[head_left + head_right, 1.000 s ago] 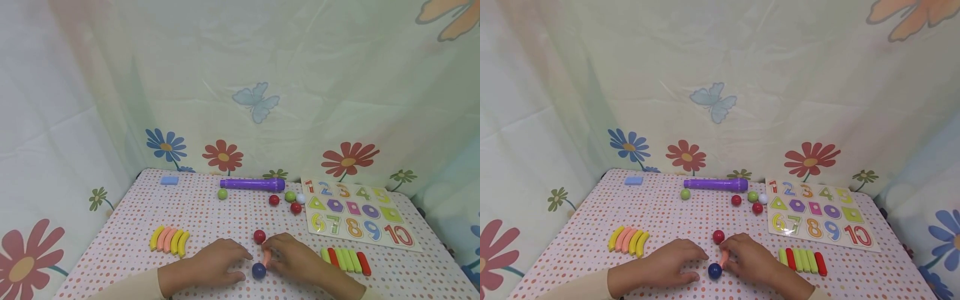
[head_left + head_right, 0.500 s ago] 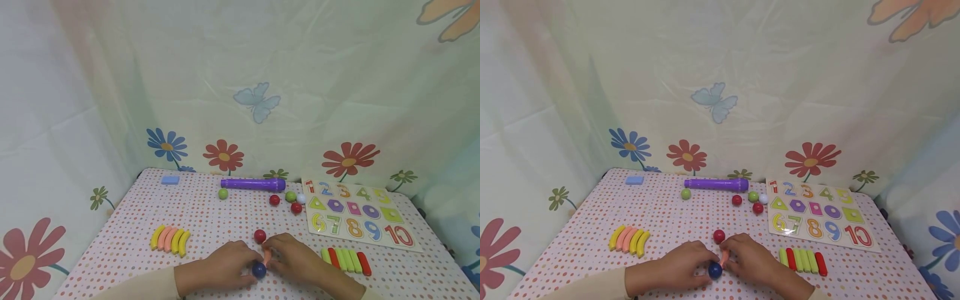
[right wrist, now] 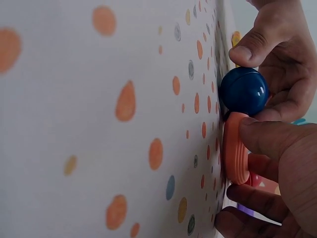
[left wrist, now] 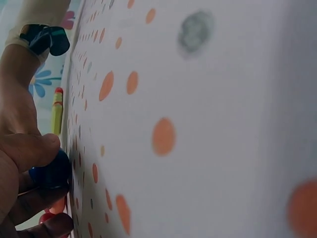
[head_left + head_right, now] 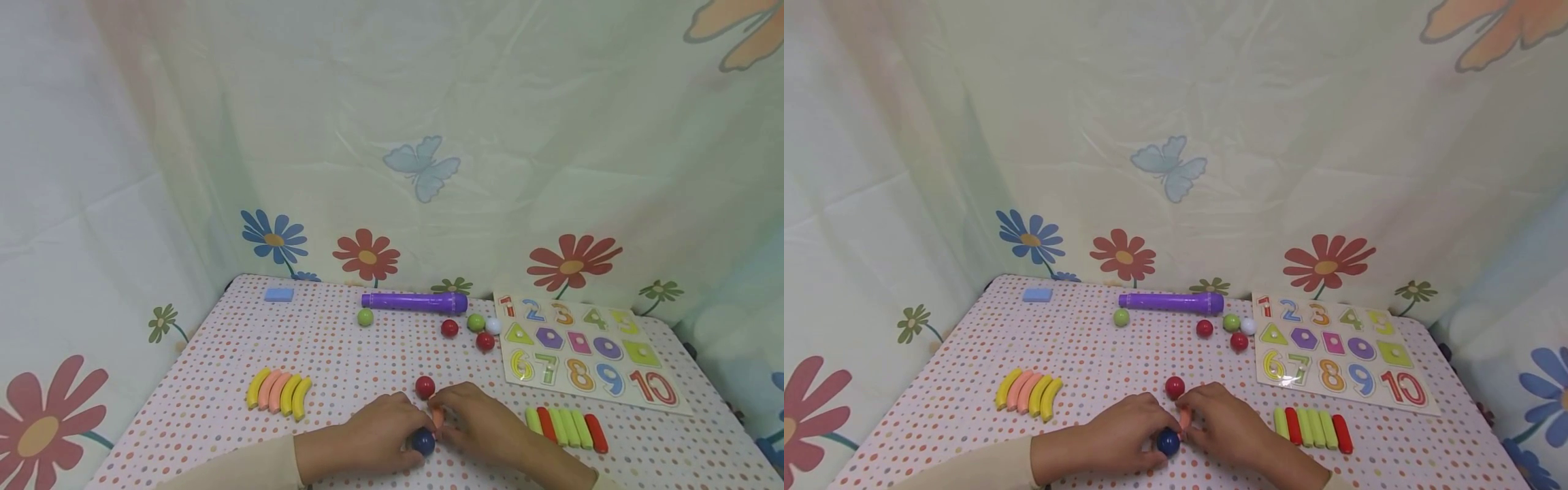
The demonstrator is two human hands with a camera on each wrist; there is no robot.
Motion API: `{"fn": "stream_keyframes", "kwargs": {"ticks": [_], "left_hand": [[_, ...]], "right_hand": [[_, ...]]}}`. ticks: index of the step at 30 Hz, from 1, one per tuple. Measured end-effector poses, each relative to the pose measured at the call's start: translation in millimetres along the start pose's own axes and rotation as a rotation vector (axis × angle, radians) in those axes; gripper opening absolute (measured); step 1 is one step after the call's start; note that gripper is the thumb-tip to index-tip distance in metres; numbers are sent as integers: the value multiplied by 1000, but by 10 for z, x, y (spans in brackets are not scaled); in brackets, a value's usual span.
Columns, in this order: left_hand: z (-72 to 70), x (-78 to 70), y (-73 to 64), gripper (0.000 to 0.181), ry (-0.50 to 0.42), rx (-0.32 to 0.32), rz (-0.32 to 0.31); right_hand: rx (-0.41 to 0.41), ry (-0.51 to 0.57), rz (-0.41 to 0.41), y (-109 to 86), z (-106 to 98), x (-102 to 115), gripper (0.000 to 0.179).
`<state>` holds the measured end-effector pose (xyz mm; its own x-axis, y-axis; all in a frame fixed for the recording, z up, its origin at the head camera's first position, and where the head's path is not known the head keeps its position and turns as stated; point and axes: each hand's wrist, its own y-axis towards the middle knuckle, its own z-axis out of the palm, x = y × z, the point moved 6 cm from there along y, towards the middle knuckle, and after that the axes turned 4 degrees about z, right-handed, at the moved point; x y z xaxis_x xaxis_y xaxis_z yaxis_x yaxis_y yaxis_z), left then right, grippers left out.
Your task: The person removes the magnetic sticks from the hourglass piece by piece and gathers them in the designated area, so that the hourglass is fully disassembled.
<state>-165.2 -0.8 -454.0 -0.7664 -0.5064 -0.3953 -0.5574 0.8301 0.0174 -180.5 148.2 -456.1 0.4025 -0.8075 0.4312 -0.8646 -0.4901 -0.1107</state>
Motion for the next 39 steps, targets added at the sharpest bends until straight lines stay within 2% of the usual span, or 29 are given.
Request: {"fn": "stream_keyframes", "kwargs": {"ticks": [7, 16, 21, 25, 30, 35, 39], "left_hand": [[15, 35, 6, 28, -30, -11, -7], [16, 75, -22, 32, -50, -4, 5], [-1, 116, -61, 30, -121, 13, 4], [-49, 175, -108, 31, -194, -7, -40], [-143, 279, -167, 32, -231, -42, -109], [-293, 395, -217, 39, -239, -75, -190], [-436, 519, -249, 40, -263, -131, -259]], "right_hand": [[3, -3, 10, -2, 1, 6, 34], [-16, -15, -13, -7, -12, 15, 34], [-29, -18, -28, -12, -13, 9, 34], [-33, -20, -28, -11, -5, 4, 34], [-33, -17, -26, -19, 3, -3, 35], [-26, -7, -20, -23, 2, -1, 36], [-27, -3, -19, -23, -1, 3, 36]]}}
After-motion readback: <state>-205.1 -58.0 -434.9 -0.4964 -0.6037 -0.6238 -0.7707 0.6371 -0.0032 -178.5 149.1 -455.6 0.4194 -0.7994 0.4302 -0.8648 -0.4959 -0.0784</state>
